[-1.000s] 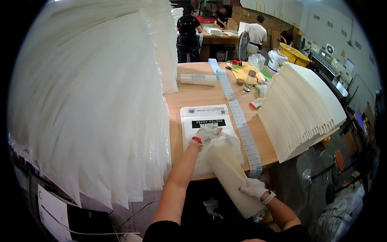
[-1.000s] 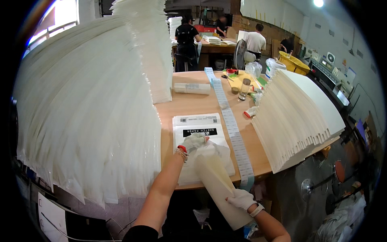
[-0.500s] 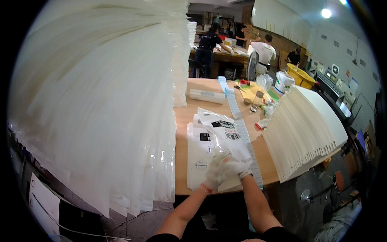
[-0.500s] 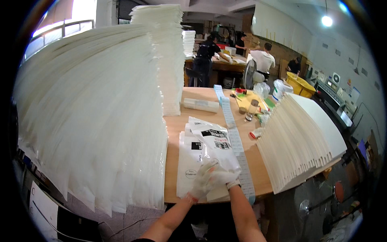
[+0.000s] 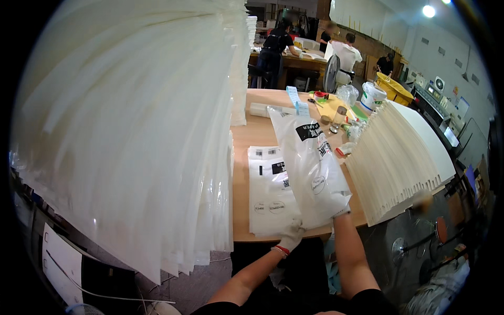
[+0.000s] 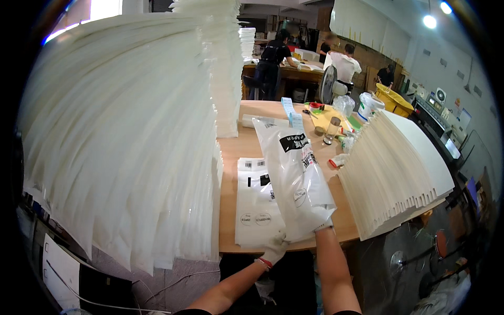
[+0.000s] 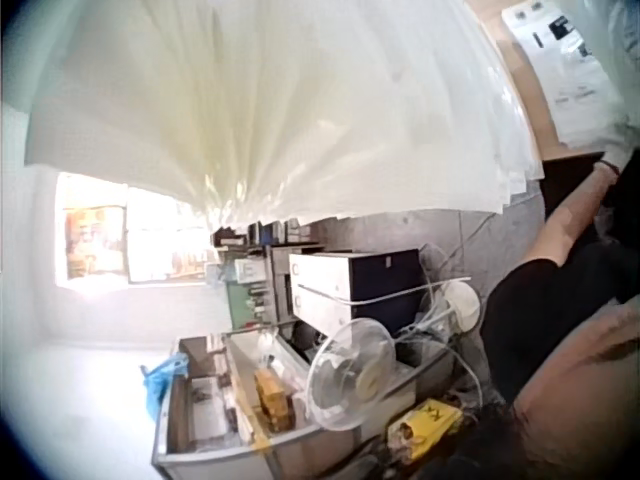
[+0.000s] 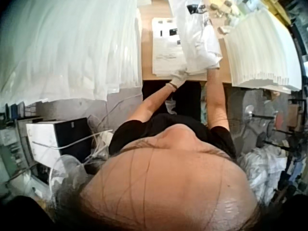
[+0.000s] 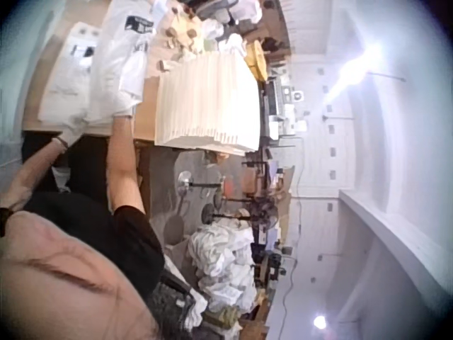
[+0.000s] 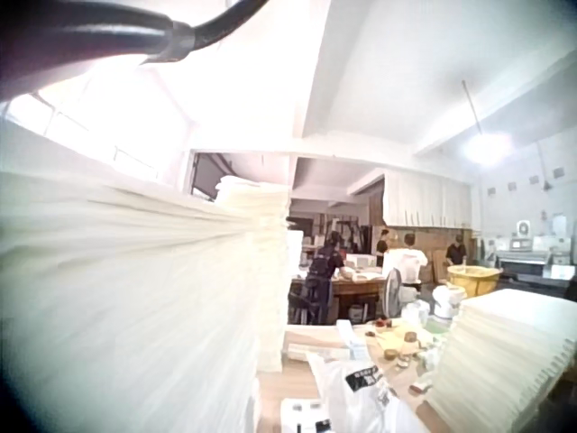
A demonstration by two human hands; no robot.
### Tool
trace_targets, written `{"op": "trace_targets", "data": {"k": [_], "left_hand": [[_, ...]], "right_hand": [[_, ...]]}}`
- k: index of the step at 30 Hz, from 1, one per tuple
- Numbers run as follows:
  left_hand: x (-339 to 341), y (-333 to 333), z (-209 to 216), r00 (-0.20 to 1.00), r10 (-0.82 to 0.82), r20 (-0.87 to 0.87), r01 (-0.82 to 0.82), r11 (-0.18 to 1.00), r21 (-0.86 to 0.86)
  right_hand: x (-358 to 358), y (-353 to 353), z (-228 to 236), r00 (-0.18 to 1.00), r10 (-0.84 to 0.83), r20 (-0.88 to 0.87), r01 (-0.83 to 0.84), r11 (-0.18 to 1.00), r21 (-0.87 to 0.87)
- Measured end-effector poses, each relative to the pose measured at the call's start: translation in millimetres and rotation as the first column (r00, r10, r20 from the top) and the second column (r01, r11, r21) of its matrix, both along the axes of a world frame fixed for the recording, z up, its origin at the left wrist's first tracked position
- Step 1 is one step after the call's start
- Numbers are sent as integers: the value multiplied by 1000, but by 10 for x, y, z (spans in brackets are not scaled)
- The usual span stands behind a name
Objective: The person repeatedly picks up stacks of white paper from a table and places them into clear plastic packaging bags. The person then folds the top of the bag to seal it and places the packaged item onto a growing pile on the table. This process is repeated continuously throughout the video.
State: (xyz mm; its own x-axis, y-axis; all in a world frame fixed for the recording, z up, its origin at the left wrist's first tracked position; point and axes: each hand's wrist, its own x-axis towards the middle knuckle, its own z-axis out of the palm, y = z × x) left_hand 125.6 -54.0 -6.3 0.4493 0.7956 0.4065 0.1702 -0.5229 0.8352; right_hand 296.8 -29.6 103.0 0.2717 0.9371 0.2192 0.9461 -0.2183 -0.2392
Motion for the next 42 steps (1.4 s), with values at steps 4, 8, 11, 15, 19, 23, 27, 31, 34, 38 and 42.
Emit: {"op": "trace_targets", "data": {"k": [4, 8, 11, 15, 19, 23, 27, 31, 34, 38, 42], "left_hand": [[-9, -525, -509, 852, 247, 461, 319, 453, -832], [-290, -944, -215, 809, 223, 544, 446, 371, -815], [-472, -1116, -218, 880, 143, 453, 407, 267, -874], [-430, -1134, -864, 925, 58, 374, 315, 431, -845], [-480, -1095, -536, 847, 321, 424, 376, 202, -904], [-741, -987, -267, 800, 595, -81, -453, 510, -731], [-1121, -826, 62, 787, 610, -96, -615, 760, -211], [-1460, -954, -97, 901, 423, -93, -427, 904, -23], [-1536, -1159, -13, 923, 351, -159, -363, 931, -49], [-1604, -1348, 437, 885, 181, -430, -266, 953, -146], [-1426, -1159, 824, 905, 26, -425, -69, 994, -87]], "right_hand": [[-356, -447, -136, 977, 211, -17, -211, 972, -107], [-845, -1331, -504, 886, 463, 13, -457, 879, -136], [-669, -1409, -811, 824, 553, -120, -566, 812, -142], [-708, -1242, -781, 820, 457, -344, -525, 841, -133], [-652, -1041, -1150, 731, 255, -633, -417, 901, -118], [-813, -882, -1057, 874, 285, -393, -280, 957, 71], [-863, -1133, -1186, 894, 220, -389, -150, 968, 202], [-905, -2015, -342, 992, 119, -52, -110, 981, 158], [-405, -2432, -480, 886, -136, -444, -2, 955, -298], [414, -2268, -997, 478, -362, -800, 546, 836, -52], [781, -1939, -1060, 447, -500, -741, 453, 841, -294]]}}
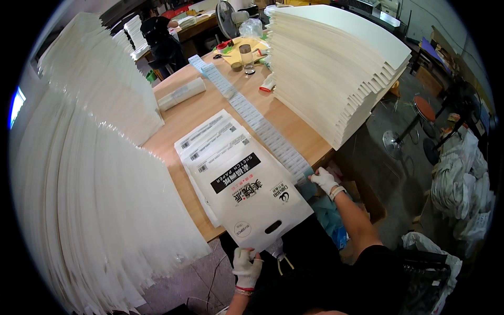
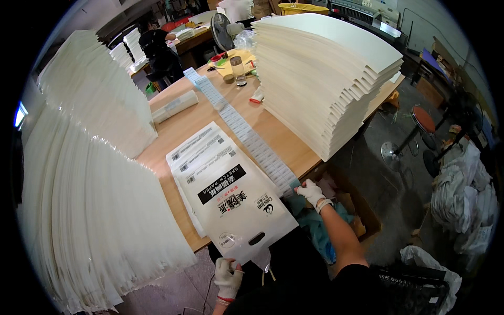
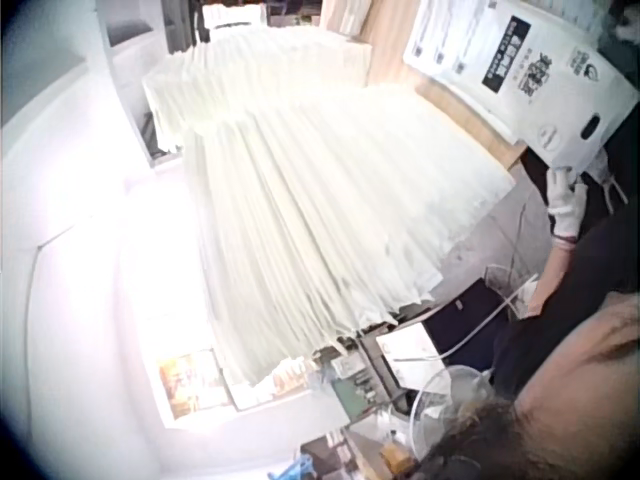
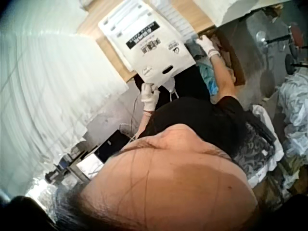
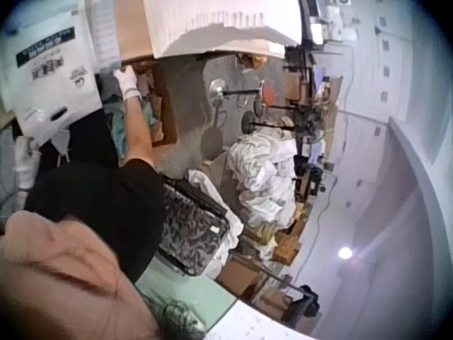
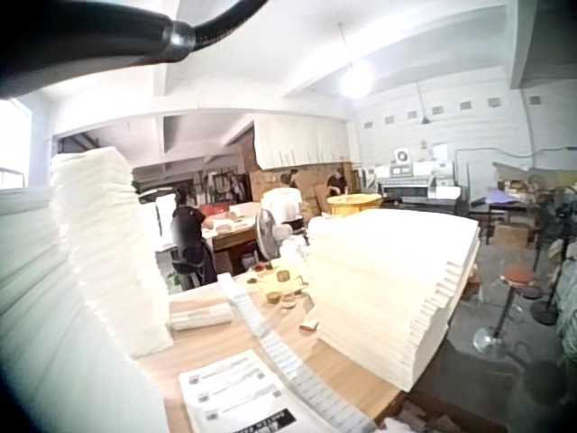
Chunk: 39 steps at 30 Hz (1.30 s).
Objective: The person repeatedly picks up stacks of white paper from a table and places them into clear plastic packaging bags. The person then folds the top of the bag to seal it and places the packaged item onto a growing pile on the table. This process is repeated continuously throughout the video.
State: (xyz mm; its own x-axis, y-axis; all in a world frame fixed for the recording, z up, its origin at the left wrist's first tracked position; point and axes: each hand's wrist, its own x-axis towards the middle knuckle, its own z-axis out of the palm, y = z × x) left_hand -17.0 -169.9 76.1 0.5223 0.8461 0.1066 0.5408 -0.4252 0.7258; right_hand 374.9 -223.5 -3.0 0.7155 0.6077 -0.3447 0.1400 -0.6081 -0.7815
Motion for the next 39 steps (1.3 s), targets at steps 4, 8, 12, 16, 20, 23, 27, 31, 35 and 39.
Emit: {"op": "trace_targets", "data": {"k": [4, 8, 12, 16, 20, 23, 27, 31, 35, 39], "left_hand": [[764, 356, -113, 965, -115, 234, 195, 914, -355], [2065, 575, -243, 870, 323, 372, 366, 81, -927], [2656, 623, -245, 892, 344, 294, 359, -143, -922], [2755, 587, -134, 912, 249, 325, 342, -26, -939], [2742, 670, -248, 909, 221, 352, 363, -11, -932], [2732, 685, -328, 903, 306, 301, 327, -36, -944], [2404, 733, 8, 871, 84, 485, 475, 114, -873], [1581, 672, -138, 926, -145, 348, 284, 875, -391], [481, 442, -487, 958, 129, 257, -56, 960, -274], [-295, 215, -727, 902, 397, 167, -355, 905, -235]], "right_hand": [[75, 102, 10, 992, 46, 121, -49, 998, 29], [-12, 23, 534, 1000, 14, -7, -11, 943, 332], [51, 4, 801, 966, 233, 116, -256, 927, 272], [141, -28, 736, 813, 259, 521, -430, 870, 240], [86, 52, 838, 732, 298, 613, -504, 842, 192], [-152, 57, 1040, 627, 167, 761, -497, 838, 225], [-346, 199, 1242, 888, -42, 458, -280, 741, 610], [-628, 1262, 1243, 948, 231, 220, -304, 862, 406], [-1106, 2489, 793, 879, 473, -67, -412, 822, 393], [-1572, 3222, 572, 885, 464, -44, -438, 860, 263]]}}
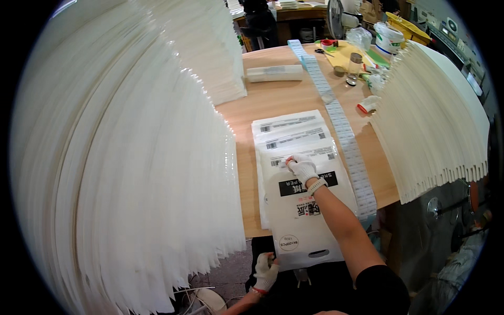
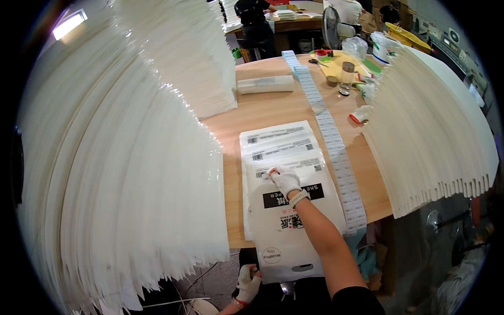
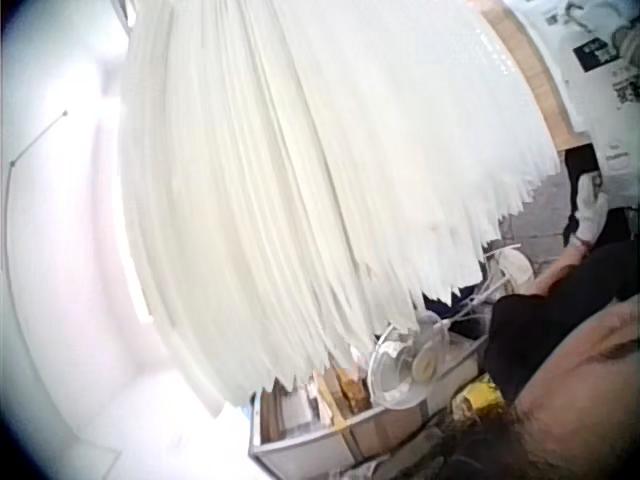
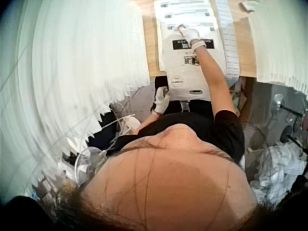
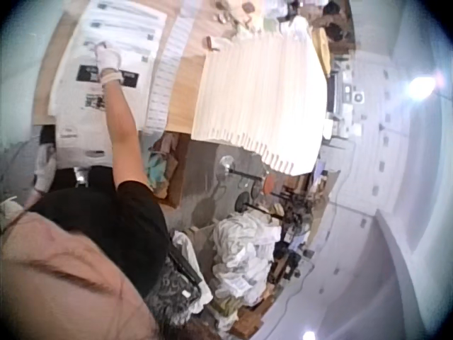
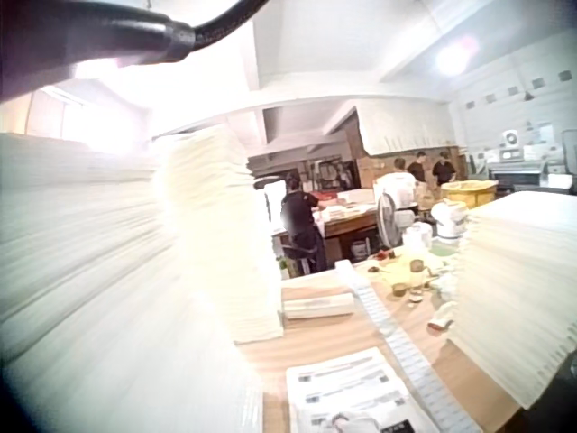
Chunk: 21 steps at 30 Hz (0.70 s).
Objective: The person repeatedly picks up stacks of white paper from a table and places them into clear plastic packaging bags. The person then folds the top of the bag to seal it and places the packaged item onto a growing pile on the table. This process is repeated continuously throughout the video.
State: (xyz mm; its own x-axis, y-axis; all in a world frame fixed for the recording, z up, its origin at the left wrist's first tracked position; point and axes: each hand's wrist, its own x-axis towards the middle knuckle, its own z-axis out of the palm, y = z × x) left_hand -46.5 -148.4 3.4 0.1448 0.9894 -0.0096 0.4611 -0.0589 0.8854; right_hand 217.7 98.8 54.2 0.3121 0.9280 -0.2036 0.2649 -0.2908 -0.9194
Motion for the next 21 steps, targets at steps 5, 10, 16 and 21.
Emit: {"op": "trace_targets", "data": {"k": [5, 10, 16, 21], "left_hand": [[-232, -140, -276, 976, 196, 90, -153, 923, -352], [-148, -52, -304, 961, 188, 202, -53, 845, -532], [-99, 10, -190, 994, 24, 111, 48, 796, -604], [-92, 33, -137, 989, 20, 149, 82, 763, -641]], "right_hand": [[-171, 301, -128, 940, 61, 336, -49, 998, -43], [-196, 390, -189, 923, 62, 380, -39, 997, -67], [-220, 429, -207, 916, 62, 396, -37, 997, -72], [-208, 430, -247, 891, 66, 450, -60, 998, -26]]}}
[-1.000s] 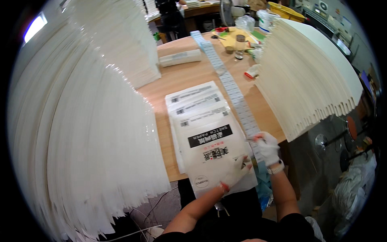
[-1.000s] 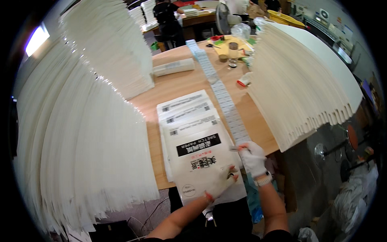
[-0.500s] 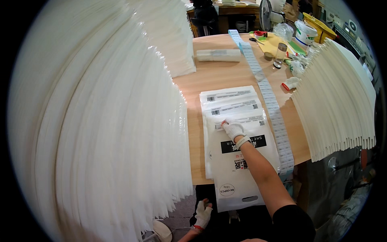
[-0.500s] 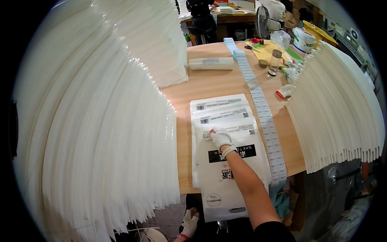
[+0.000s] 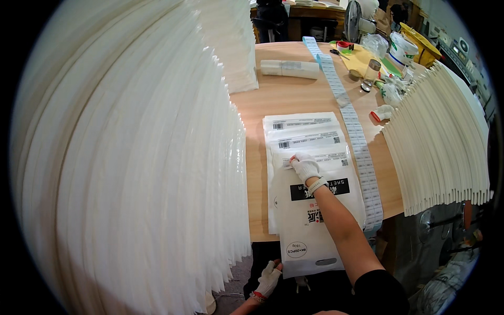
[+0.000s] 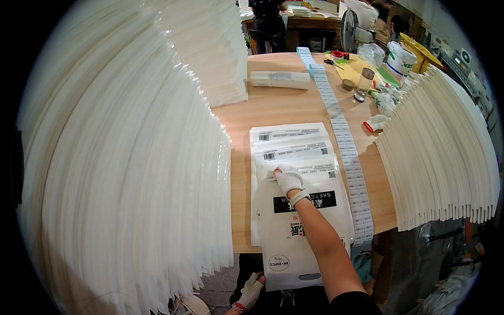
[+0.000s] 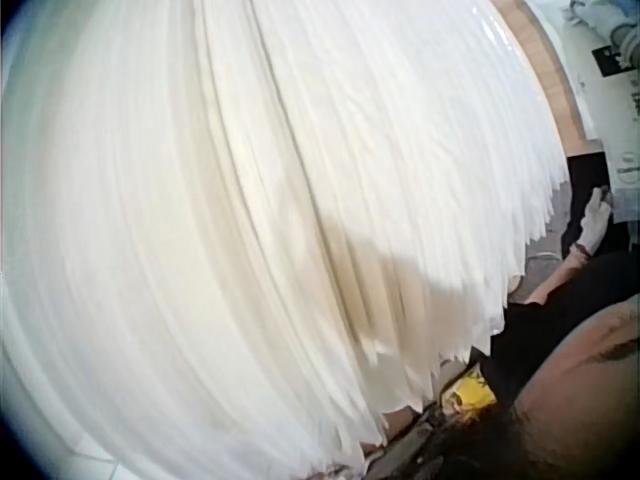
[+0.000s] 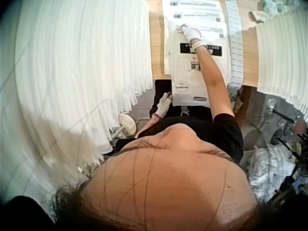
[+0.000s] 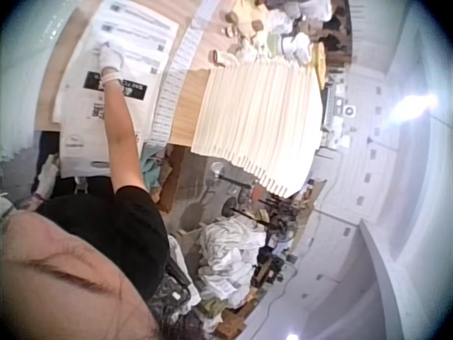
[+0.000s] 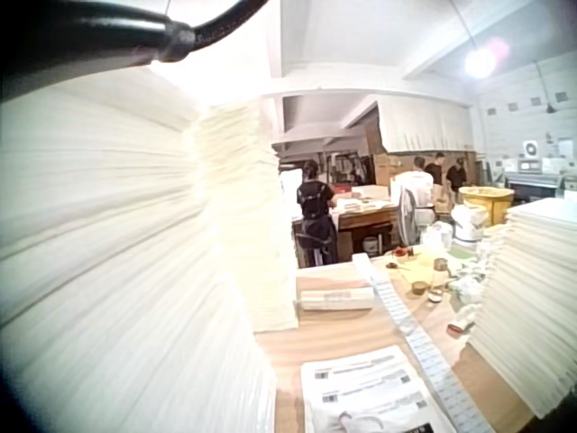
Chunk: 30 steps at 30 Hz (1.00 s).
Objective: The person repeatedly picks up stacks of white paper from a table and places them into clear plastic packaging bags. The person then folds the top of the bag to seal it and places the packaged item onto a growing pile on the table. This process is repeated continuously throughout the video.
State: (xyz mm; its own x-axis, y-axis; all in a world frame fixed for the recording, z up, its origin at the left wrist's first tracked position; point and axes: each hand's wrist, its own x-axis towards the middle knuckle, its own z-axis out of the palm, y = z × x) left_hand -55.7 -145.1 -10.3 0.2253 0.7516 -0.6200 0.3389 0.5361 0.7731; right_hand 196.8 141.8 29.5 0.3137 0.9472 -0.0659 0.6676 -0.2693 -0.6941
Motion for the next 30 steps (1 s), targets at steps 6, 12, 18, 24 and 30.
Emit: {"op": "trace_targets", "data": {"k": [6, 12, 18, 24, 30], "left_hand": [[26, -115, -84, 980, -182, -75, 177, 982, -68], [97, -52, 279, 959, -188, 212, 79, 896, 438], [424, 568, 1189, 880, -337, 335, -10, 692, 722], [1008, 664, 2211, 816, -575, -50, 92, 45, 995], [271, 29, 3829, 722, -582, -374, 322, -196, 926]], "right_hand": [[-164, -3, 56, 983, 66, 173, -46, 992, -117], [327, -230, -295, 975, -164, -150, 204, 928, 312], [749, -2177, 925, 953, -123, 276, 136, 990, -31], [817, -3164, 176, 673, -61, -737, 209, 972, 110], [140, -2801, 1303, 525, 304, -795, 382, 751, 539]]}}
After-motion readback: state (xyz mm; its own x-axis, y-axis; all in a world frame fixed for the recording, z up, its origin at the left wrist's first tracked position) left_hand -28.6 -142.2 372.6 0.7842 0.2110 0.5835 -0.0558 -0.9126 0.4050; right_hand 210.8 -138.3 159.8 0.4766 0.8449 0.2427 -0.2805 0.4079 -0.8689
